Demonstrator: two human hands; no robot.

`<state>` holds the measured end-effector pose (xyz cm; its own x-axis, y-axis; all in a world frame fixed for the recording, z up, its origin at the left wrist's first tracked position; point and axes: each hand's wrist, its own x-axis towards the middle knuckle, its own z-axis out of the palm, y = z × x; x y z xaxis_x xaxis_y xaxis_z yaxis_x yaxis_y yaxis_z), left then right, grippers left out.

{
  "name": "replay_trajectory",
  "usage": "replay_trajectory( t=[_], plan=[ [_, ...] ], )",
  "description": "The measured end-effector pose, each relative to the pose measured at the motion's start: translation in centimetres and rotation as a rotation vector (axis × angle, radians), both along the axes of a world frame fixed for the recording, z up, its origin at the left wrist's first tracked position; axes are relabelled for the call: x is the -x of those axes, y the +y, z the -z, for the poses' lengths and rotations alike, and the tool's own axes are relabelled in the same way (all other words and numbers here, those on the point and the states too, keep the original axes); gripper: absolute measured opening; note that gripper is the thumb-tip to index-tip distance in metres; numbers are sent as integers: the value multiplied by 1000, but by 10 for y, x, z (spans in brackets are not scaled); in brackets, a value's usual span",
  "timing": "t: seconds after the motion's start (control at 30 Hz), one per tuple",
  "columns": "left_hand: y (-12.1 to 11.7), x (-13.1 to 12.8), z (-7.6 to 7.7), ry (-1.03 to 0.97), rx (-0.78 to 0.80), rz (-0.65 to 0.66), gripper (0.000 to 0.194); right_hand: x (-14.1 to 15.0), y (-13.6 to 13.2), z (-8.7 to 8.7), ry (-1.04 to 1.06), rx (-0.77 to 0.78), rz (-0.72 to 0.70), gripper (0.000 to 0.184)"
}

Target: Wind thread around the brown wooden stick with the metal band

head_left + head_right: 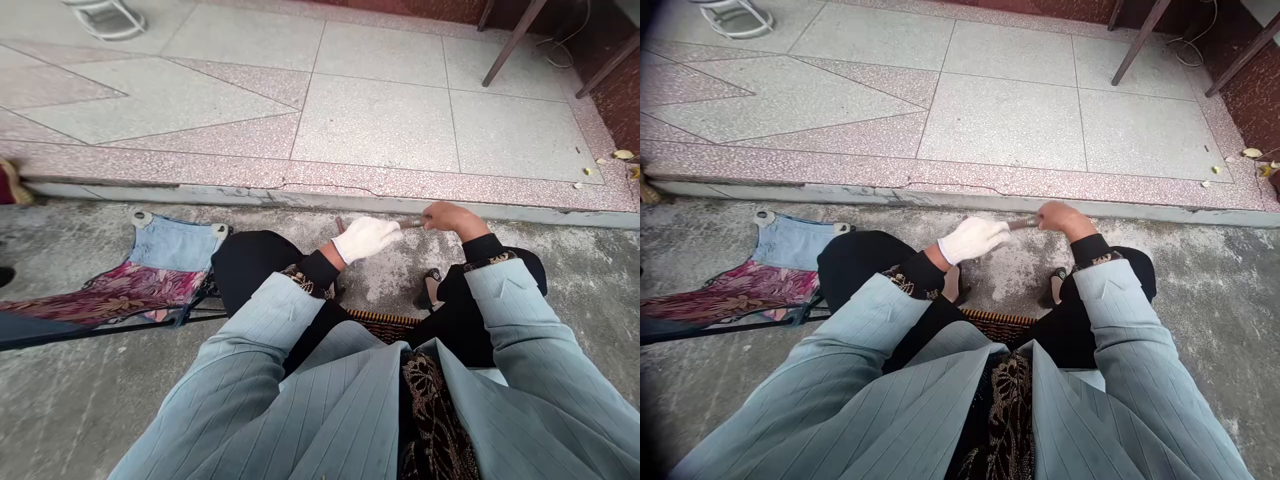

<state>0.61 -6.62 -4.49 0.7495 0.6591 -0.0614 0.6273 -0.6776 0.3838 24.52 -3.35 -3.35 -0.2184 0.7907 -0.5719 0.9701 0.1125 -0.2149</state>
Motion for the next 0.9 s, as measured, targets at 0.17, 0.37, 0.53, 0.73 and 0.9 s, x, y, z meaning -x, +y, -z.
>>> replay_trajectory(
  t=[0.17,0.37,0.53,0.73,0.9],
  plan=[
    [15,10,-5,-213,116,-233,43,12,-15,-14,395,559,-342,29],
    [11,2,-5,-420,313,-234,49,-12,-15,-42,1231,147,106,39],
    [0,-6,1,-167,223,-16,44,-21,-2,-26,1186,-251,553,33],
    [-8,-8,-10,-11,65,37,40,-9,5,-12,285,-415,347,24],
    [0,4,-20,-61,32,-104,38,0,1,-6,53,-69,-13,25]
  ],
)
